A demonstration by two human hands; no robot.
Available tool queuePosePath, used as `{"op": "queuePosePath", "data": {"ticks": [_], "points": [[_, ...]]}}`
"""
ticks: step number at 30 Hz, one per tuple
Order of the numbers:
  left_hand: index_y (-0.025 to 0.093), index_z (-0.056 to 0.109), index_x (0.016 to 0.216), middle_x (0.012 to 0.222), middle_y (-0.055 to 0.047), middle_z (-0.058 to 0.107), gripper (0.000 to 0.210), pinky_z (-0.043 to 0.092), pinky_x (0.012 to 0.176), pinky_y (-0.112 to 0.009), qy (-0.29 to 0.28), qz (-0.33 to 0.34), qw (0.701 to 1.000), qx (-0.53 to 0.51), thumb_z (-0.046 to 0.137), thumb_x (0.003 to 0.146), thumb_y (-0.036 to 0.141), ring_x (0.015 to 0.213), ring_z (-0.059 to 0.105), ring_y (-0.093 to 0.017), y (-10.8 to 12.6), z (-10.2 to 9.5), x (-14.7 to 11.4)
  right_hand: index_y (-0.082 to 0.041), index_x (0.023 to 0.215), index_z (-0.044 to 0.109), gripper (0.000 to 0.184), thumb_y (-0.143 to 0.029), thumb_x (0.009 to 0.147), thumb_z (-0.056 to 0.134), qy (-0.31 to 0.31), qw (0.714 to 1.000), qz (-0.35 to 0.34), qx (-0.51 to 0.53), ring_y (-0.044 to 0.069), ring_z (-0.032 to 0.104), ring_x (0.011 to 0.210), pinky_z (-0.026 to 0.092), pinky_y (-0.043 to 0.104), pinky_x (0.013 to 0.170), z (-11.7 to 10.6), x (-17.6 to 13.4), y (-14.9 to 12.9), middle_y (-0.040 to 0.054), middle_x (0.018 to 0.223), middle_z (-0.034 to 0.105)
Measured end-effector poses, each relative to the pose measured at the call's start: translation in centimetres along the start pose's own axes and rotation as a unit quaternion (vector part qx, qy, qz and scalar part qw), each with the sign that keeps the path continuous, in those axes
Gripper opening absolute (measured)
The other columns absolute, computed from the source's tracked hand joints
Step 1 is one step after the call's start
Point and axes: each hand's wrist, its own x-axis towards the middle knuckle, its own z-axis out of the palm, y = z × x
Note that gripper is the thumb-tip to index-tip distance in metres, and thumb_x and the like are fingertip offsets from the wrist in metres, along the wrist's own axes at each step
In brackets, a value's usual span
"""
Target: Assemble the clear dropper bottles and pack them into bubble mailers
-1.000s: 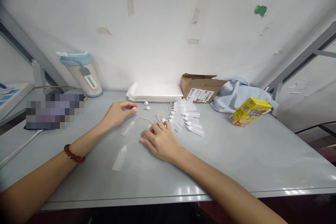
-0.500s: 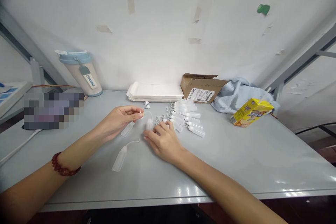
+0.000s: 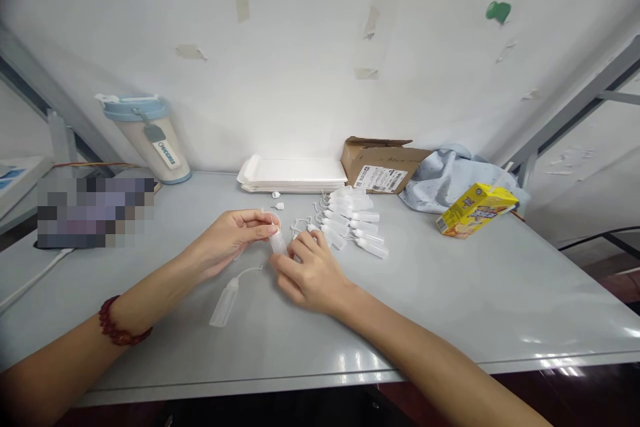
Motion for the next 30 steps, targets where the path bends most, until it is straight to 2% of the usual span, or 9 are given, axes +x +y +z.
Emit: {"op": "queuePosePath", "data": {"ticks": [5, 10, 12, 16, 19, 24, 30], "points": [[0.019, 0.068, 0.080, 0.089, -0.002, 0.062, 0.015, 0.037, 0.084, -0.029, -0.009, 0.008, 1.000, -0.017, 0.073, 0.068, 0.026, 0.090, 0.052, -0.015, 0.26, -0.20, 0.09, -0.015, 0.091, 0.064, 0.021, -0.015, 0.083, 0.044, 0.014, 1.000, 0.014, 0.012, 0.017, 0.043, 0.073, 0.032, 0.032, 0.068, -0.27, 0.05, -0.07, 0.0057, 0.074, 0.055], [0.020, 0.064, 0.101, 0.096, -0.005, 0.066, 0.033, 0.034, 0.094, -0.033, -0.032, -0.015, 0.999, -0.041, 0.071, 0.069, 0.023, 0.102, 0.054, -0.018, 0.67, -0.16, -0.05, -0.013, 0.093, 0.065, 0.021, -0.015, 0.083, 0.046, 0.012, 1.000, 0.017, 0.019, 0.017, 0.044, 0.074, 0.033, 0.032, 0.068, -0.29, 0.03, -0.06, 0.0064, 0.074, 0.057], [0.021, 0.064, 0.105, 0.099, -0.005, 0.066, 0.034, 0.034, 0.095, -0.033, -0.033, -0.012, 0.999, -0.037, 0.070, 0.071, 0.025, 0.105, 0.053, -0.019, 0.62, -0.09, -0.14, -0.014, 0.093, 0.065, 0.021, -0.015, 0.083, 0.046, 0.012, 1.000, 0.021, 0.014, 0.017, 0.044, 0.074, 0.033, 0.032, 0.068, -0.25, 0.01, -0.02, 0.0063, 0.074, 0.057], [0.019, 0.068, 0.087, 0.100, -0.005, 0.064, 0.020, 0.037, 0.088, -0.032, -0.008, 0.017, 1.000, 0.006, 0.069, 0.071, 0.032, 0.097, 0.054, -0.019, 0.21, 0.07, -0.07, -0.015, 0.092, 0.065, 0.020, -0.016, 0.083, 0.046, 0.014, 1.000, 0.023, 0.004, 0.017, 0.044, 0.074, 0.033, 0.032, 0.068, -0.21, 0.01, 0.06, 0.0059, 0.075, 0.057], [0.017, 0.068, 0.080, 0.092, -0.005, 0.063, 0.021, 0.040, 0.082, -0.033, 0.001, 0.018, 0.999, 0.029, 0.069, 0.070, 0.035, 0.087, 0.055, -0.018, 0.10, 0.03, 0.07, -0.016, 0.091, 0.065, 0.020, -0.016, 0.084, 0.046, 0.017, 1.000, 0.016, -0.002, 0.017, 0.043, 0.073, 0.033, 0.032, 0.069, -0.21, -0.03, 0.06, 0.0056, 0.075, 0.056], [0.019, 0.067, 0.092, 0.097, -0.005, 0.065, 0.032, 0.040, 0.086, -0.034, 0.006, 0.007, 0.999, 0.038, 0.074, 0.064, 0.032, 0.088, 0.057, -0.019, 0.52, -0.27, 0.02, -0.016, 0.092, 0.064, 0.020, -0.016, 0.084, 0.046, 0.014, 1.000, 0.015, 0.008, 0.016, 0.043, 0.073, 0.033, 0.031, 0.069, -0.28, -0.17, -0.07, 0.0054, 0.074, 0.055], [0.022, 0.061, 0.110, 0.098, -0.005, 0.067, 0.041, 0.039, 0.089, -0.034, -0.043, 0.004, 0.999, 0.024, 0.069, 0.070, 0.029, 0.095, 0.058, -0.019, 0.83, -0.30, -0.28, -0.015, 0.091, 0.064, 0.020, -0.018, 0.085, 0.045, 0.006, 0.999, 0.027, 0.017, 0.016, 0.044, 0.072, 0.033, 0.031, 0.068, -0.42, -0.02, -0.20, 0.0050, 0.073, 0.056]]}}
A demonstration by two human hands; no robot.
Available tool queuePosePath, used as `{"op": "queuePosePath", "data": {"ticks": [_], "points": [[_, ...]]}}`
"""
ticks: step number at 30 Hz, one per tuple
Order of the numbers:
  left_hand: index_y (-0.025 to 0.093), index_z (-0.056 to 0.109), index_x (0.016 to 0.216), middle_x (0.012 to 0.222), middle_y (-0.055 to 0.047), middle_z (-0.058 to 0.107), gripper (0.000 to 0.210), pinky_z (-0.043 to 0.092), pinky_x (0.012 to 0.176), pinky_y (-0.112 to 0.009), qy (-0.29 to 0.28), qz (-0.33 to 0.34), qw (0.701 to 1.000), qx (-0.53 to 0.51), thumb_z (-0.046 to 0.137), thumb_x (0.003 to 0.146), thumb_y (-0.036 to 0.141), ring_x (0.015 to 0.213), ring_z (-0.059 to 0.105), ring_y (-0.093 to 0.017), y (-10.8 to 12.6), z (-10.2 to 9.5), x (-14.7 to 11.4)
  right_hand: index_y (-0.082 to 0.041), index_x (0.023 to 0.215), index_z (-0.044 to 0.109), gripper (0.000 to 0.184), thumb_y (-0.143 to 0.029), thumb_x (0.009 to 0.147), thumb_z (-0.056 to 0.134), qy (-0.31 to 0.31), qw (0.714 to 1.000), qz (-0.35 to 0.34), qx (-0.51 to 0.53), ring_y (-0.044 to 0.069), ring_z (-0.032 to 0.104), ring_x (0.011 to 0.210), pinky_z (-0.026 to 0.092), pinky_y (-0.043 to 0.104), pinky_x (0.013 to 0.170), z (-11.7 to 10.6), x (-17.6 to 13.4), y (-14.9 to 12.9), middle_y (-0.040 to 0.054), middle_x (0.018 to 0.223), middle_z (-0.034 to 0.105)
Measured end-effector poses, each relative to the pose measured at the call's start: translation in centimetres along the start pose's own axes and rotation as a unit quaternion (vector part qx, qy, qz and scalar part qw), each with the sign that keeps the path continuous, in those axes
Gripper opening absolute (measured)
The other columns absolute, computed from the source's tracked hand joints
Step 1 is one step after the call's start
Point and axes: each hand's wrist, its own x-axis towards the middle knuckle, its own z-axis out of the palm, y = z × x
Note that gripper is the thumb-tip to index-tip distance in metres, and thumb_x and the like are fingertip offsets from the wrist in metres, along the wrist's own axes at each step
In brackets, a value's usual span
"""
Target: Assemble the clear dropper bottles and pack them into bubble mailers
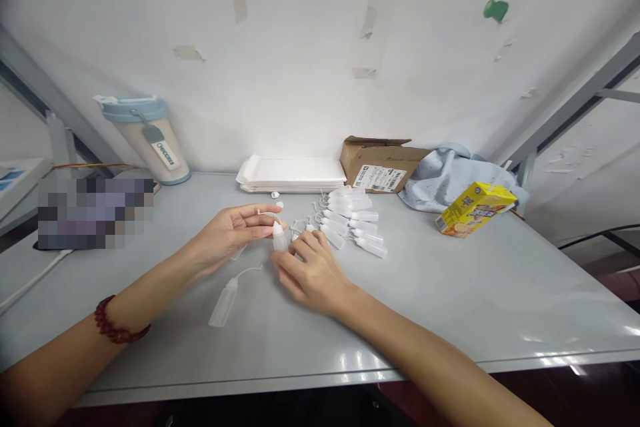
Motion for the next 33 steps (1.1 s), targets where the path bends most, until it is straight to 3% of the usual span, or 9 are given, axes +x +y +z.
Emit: {"op": "queuePosePath", "data": {"ticks": [8, 19, 22, 28, 33], "points": [[0.019, 0.067, 0.086, 0.094, -0.004, 0.064, 0.026, 0.040, 0.083, -0.032, 0.046, 0.001, 0.998, 0.038, 0.071, 0.067, 0.036, 0.089, 0.055, -0.018, -0.33, 0.31, 0.20, -0.015, 0.091, 0.065, 0.019, -0.017, 0.084, 0.047, 0.005, 1.000, -0.013, -0.008, 0.016, 0.044, 0.072, 0.032, 0.031, 0.067, 0.06, -0.04, 0.18, 0.0054, 0.073, 0.056], [0.023, 0.063, 0.105, 0.097, -0.004, 0.064, 0.033, 0.039, 0.087, -0.033, -0.033, 0.025, 0.999, 0.010, 0.066, 0.073, 0.029, 0.097, 0.056, -0.019, -0.07, 0.02, -0.03, -0.016, 0.090, 0.064, 0.019, -0.017, 0.084, 0.047, 0.004, 1.000, -0.012, -0.003, 0.016, 0.043, 0.072, 0.033, 0.031, 0.069, -0.01, -0.10, -0.03, 0.0045, 0.071, 0.055], [0.021, 0.065, 0.099, 0.097, -0.005, 0.063, 0.030, 0.039, 0.086, -0.033, -0.020, 0.026, 0.999, 0.025, 0.067, 0.072, 0.033, 0.097, 0.054, -0.021, -0.06, 0.34, -0.06, -0.017, 0.090, 0.064, 0.018, -0.018, 0.084, 0.046, 0.003, 1.000, -0.011, -0.002, 0.016, 0.043, 0.071, 0.033, 0.031, 0.068, -0.02, -0.06, 0.01, 0.0040, 0.071, 0.054], [0.020, 0.067, 0.089, 0.086, -0.002, 0.062, 0.027, 0.041, 0.079, -0.032, 0.015, 0.008, 0.999, 0.042, 0.070, 0.068, 0.037, 0.079, 0.054, -0.016, -0.17, 0.48, 0.03, -0.017, 0.086, 0.064, 0.018, -0.017, 0.083, 0.046, 0.001, 1.000, -0.022, -0.012, 0.016, 0.044, 0.073, 0.033, 0.032, 0.069, -0.07, -0.07, 0.03, 0.0049, 0.073, 0.055], [0.021, 0.068, 0.090, 0.088, -0.003, 0.063, 0.028, 0.040, 0.080, -0.031, 0.014, 0.021, 0.999, 0.034, 0.072, 0.067, 0.035, 0.086, 0.054, -0.018, -0.16, 0.26, 0.05, -0.016, 0.086, 0.064, 0.019, -0.016, 0.083, 0.045, -0.001, 1.000, -0.024, -0.001, 0.016, 0.044, 0.073, 0.033, 0.032, 0.069, -0.13, -0.15, 0.02, 0.0049, 0.072, 0.055]]}}
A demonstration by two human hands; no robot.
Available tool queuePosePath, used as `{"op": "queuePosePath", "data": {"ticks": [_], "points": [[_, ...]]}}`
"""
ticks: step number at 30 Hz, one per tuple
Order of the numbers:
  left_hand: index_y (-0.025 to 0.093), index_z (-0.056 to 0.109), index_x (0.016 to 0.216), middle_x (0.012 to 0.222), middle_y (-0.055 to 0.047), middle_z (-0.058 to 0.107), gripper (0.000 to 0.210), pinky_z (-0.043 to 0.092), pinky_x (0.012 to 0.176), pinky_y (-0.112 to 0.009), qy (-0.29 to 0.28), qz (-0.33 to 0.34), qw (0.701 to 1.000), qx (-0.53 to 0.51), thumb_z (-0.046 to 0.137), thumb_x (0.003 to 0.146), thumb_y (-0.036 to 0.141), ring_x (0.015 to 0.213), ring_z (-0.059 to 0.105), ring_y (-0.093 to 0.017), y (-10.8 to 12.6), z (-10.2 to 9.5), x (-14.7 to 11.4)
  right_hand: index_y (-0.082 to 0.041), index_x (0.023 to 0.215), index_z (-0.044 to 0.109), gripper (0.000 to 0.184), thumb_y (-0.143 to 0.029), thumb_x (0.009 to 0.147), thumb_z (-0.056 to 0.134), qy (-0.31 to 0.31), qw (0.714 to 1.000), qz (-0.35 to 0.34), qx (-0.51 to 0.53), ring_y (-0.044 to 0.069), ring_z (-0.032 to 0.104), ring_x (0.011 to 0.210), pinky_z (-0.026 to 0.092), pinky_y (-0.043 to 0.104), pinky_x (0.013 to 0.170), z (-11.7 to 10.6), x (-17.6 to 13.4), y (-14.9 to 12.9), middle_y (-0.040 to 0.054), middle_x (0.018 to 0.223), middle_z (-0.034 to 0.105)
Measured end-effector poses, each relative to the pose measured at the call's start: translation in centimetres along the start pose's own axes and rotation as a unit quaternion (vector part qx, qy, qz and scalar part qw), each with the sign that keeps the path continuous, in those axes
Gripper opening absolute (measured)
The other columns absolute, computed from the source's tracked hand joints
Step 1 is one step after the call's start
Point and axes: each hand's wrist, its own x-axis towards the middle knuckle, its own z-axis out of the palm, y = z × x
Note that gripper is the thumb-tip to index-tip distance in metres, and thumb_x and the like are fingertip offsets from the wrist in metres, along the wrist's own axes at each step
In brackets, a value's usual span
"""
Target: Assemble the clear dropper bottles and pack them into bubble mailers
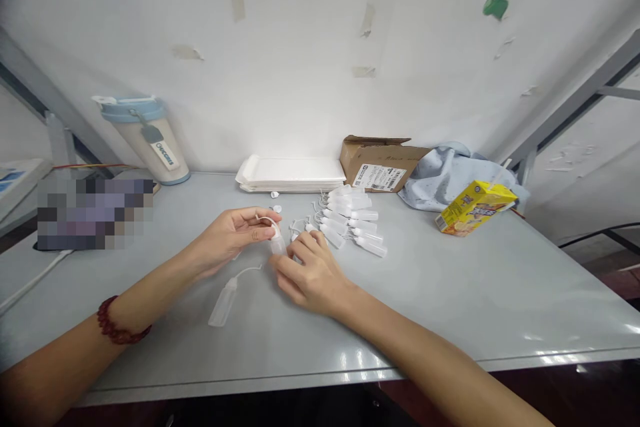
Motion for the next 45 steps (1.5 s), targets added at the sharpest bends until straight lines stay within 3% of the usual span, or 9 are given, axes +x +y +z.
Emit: {"op": "queuePosePath", "data": {"ticks": [12, 15, 19, 26, 31, 35, 39, 42, 45], "points": [[0.021, 0.065, 0.099, 0.093, -0.005, 0.067, 0.031, 0.042, 0.083, -0.033, -0.024, 0.005, 1.000, -0.001, 0.068, 0.070, 0.032, 0.089, 0.059, -0.020, 0.4, -0.6, -0.1, -0.016, 0.090, 0.062, 0.021, -0.015, 0.083, 0.043, 0.023, 0.997, 0.020, 0.069, 0.017, 0.044, 0.072, 0.038, 0.033, 0.065, -0.5, 0.2, 0.1, 0.0050, 0.070, 0.055], [0.021, 0.068, 0.092, 0.088, -0.004, 0.067, 0.025, 0.044, 0.079, -0.033, -0.026, -0.010, 0.998, 0.047, 0.066, 0.072, 0.036, 0.082, 0.061, -0.019, 0.8, -0.7, -0.2, -0.015, 0.091, 0.062, 0.023, -0.012, 0.080, 0.042, 0.026, 0.997, 0.006, 0.070, 0.018, 0.044, 0.072, 0.039, 0.033, 0.064, -0.8, 0.2, 0.5, 0.0063, 0.073, 0.054], [0.018, 0.068, 0.080, 0.076, -0.004, 0.066, 0.026, 0.046, 0.074, -0.033, -0.069, -0.038, 0.993, 0.086, 0.061, 0.075, 0.042, 0.072, 0.062, -0.018, 1.0, -0.6, -0.2, -0.017, 0.089, 0.062, 0.026, -0.007, 0.079, 0.041, 0.050, 0.996, 0.004, 0.073, 0.018, 0.042, 0.074, 0.040, 0.033, 0.065, -1.3, 0.1, 1.1, 0.0070, 0.078, 0.053], [0.015, 0.064, 0.068, 0.066, -0.004, 0.060, 0.036, 0.046, 0.060, -0.029, -0.131, -0.074, 0.988, 0.036, 0.054, 0.080, 0.047, 0.058, 0.055, -0.014, 1.0, -0.4, -0.5, -0.019, 0.090, 0.061, 0.027, -0.006, 0.083, 0.038, 0.073, 0.980, 0.046, 0.178, 0.017, 0.044, 0.071, 0.040, 0.032, 0.065, -2.4, 0.4, 1.2, 0.0045, 0.072, 0.054], [0.013, 0.063, 0.067, 0.068, -0.003, 0.058, 0.031, 0.045, 0.056, -0.026, -0.092, -0.069, 0.993, -0.001, 0.058, 0.079, 0.041, 0.058, 0.052, -0.011, 0.7, 0.1, -0.5, -0.020, 0.092, 0.061, 0.021, -0.020, 0.090, 0.040, 0.020, 0.926, 0.188, 0.326, 0.014, 0.053, 0.070, 0.040, 0.029, 0.066, -2.8, 0.5, 1.0, 0.0024, 0.075, 0.061], [0.013, 0.064, 0.073, 0.069, -0.003, 0.060, 0.028, 0.045, 0.063, -0.027, -0.077, -0.023, 0.996, 0.050, 0.057, 0.080, 0.039, 0.063, 0.056, -0.013, 0.5, 0.4, -0.7, -0.020, 0.091, 0.058, 0.016, -0.030, 0.089, 0.045, 0.020, 0.846, 0.298, 0.443, 0.012, 0.051, 0.066, 0.037, 0.026, 0.062, -2.6, 0.3, 1.3, -0.0004, 0.070, 0.058], [0.015, 0.064, 0.083, 0.070, -0.002, 0.061, 0.023, 0.044, 0.064, -0.026, -0.048, 0.056, 0.984, 0.160, 0.054, 0.082, 0.035, 0.067, 0.056, -0.014, 0.4, 0.8, -1.0, -0.019, 0.089, 0.055, 0.013, -0.031, 0.086, 0.049, 0.031, 0.762, 0.342, 0.549, 0.011, 0.048, 0.061, 0.034, 0.025, 0.060, -2.3, 0.3, 1.9, -0.0029, 0.061, 0.052], [0.016, 0.065, 0.085, 0.073, -0.001, 0.060, 0.019, 0.040, 0.060, -0.023, -0.010, 0.151, 0.955, 0.255, 0.051, 0.084, 0.030, 0.066, 0.051, -0.012, 0.3, 1.2, -1.2, -0.018, 0.087, 0.053, 0.014, -0.032, 0.084, 0.052, 0.019, 0.709, 0.367, 0.602, 0.010, 0.045, 0.056, 0.032, 0.025, 0.058, -2.3, 0.5, 2.2, -0.0037, 0.058, 0.049], [0.017, 0.064, 0.087, 0.077, -0.001, 0.061, 0.018, 0.039, 0.059, -0.022, 0.020, 0.197, 0.933, 0.302, 0.050, 0.085, 0.027, 0.066, 0.050, -0.012, 0.2, 1.4, -1.2, -0.018, 0.087, 0.052, 0.018, -0.035, 0.084, 0.052, 0.016, 0.695, 0.382, 0.609, 0.011, 0.046, 0.055, 0.034, 0.026, 0.058, -2.2, 0.7, 2.2, -0.0033, 0.058, 0.050]]}}
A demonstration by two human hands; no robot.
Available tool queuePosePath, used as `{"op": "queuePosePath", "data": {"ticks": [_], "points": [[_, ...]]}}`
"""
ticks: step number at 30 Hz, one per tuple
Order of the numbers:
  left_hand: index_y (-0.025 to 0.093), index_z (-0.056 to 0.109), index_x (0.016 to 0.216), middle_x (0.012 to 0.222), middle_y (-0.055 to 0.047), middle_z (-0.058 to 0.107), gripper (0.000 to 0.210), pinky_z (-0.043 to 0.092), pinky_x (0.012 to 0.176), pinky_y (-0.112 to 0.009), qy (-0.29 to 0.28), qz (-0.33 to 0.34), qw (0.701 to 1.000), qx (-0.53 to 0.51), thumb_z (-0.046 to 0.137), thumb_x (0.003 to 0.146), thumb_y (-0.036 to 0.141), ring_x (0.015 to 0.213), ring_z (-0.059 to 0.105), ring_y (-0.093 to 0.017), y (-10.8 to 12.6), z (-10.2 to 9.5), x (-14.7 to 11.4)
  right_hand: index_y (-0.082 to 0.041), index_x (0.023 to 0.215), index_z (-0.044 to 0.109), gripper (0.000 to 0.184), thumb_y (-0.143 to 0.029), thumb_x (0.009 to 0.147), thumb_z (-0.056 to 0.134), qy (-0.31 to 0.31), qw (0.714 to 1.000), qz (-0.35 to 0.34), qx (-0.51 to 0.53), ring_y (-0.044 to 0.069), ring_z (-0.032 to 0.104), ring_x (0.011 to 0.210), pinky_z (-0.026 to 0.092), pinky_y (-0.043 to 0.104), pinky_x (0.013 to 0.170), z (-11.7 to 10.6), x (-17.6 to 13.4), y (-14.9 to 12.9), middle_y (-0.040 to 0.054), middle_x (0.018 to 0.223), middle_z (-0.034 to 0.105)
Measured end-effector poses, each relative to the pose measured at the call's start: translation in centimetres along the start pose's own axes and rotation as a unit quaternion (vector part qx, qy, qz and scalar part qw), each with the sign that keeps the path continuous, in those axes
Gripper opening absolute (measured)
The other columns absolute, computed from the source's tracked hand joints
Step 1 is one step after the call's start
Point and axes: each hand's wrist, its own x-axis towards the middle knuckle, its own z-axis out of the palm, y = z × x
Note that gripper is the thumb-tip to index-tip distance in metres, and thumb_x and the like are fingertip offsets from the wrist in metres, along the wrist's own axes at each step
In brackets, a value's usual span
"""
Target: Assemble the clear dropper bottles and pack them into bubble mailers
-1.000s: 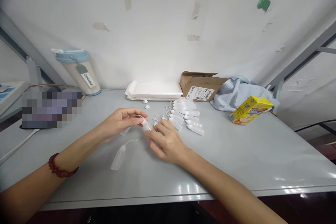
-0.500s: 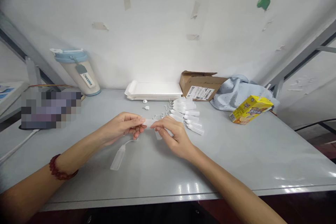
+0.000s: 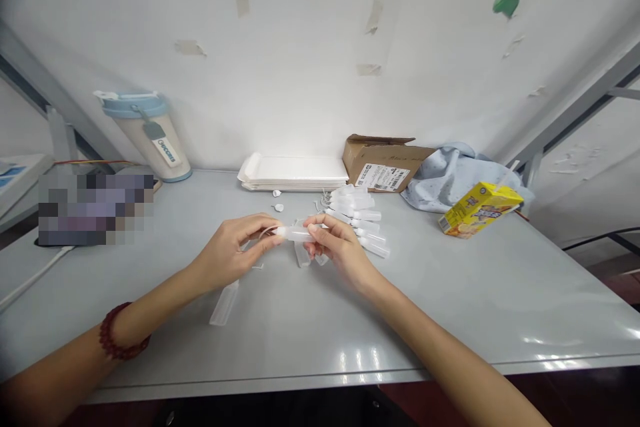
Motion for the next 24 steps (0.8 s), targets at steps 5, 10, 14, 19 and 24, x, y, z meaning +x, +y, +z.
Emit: {"op": "queuePosePath", "data": {"ticks": [5, 10, 14, 19, 24], "points": [[0.017, 0.062, 0.084, 0.075, -0.001, 0.063, 0.027, 0.044, 0.062, -0.024, -0.054, -0.100, 0.990, -0.084, 0.044, 0.087, 0.037, 0.070, 0.058, -0.014, -0.4, -0.2, 0.2, -0.019, 0.097, 0.052, 0.022, -0.037, 0.088, 0.045, 0.030, 0.986, -0.061, -0.150, 0.013, 0.052, 0.067, 0.038, 0.027, 0.063, 0.5, -0.4, 0.4, 0.0000, 0.069, 0.058], [0.015, 0.059, 0.072, 0.066, -0.001, 0.061, 0.035, 0.046, 0.061, -0.025, -0.120, -0.170, 0.968, -0.140, 0.044, 0.086, 0.043, 0.059, 0.057, -0.012, -0.6, -0.6, 0.3, -0.019, 0.103, 0.051, 0.022, -0.034, 0.090, 0.041, 0.056, 0.944, -0.136, -0.294, 0.014, 0.055, 0.072, 0.043, 0.028, 0.065, 0.6, -0.6, 0.8, 0.0029, 0.082, 0.058], [0.015, 0.056, 0.067, 0.060, 0.000, 0.059, 0.038, 0.044, 0.059, -0.025, -0.128, -0.186, 0.961, -0.162, 0.045, 0.085, 0.046, 0.055, 0.056, -0.011, -0.3, -0.7, 0.3, -0.019, 0.106, 0.054, 0.020, -0.025, 0.089, 0.045, 0.062, 0.866, -0.251, -0.427, 0.015, 0.052, 0.074, 0.044, 0.030, 0.068, 0.4, -0.5, 0.9, 0.0045, 0.084, 0.058], [0.014, 0.055, 0.065, 0.058, 0.000, 0.058, 0.043, 0.044, 0.055, -0.025, -0.150, -0.222, 0.940, -0.212, 0.045, 0.084, 0.051, 0.051, 0.055, -0.011, -0.1, -0.7, 0.4, -0.018, 0.108, 0.053, 0.021, -0.017, 0.089, 0.046, 0.056, 0.812, -0.353, -0.462, 0.016, 0.050, 0.073, 0.043, 0.029, 0.064, 0.5, -0.4, 1.1, 0.0049, 0.079, 0.057], [0.013, 0.057, 0.067, 0.056, 0.001, 0.055, 0.041, 0.043, 0.050, -0.023, -0.144, -0.221, 0.933, -0.243, 0.048, 0.083, 0.050, 0.048, 0.052, -0.010, -0.2, -0.3, 0.2, -0.018, 0.106, 0.056, 0.020, -0.023, 0.090, 0.043, 0.060, 0.847, -0.291, -0.441, 0.015, 0.051, 0.068, 0.042, 0.028, 0.062, 0.6, -0.6, 1.0, 0.0033, 0.074, 0.056]]}}
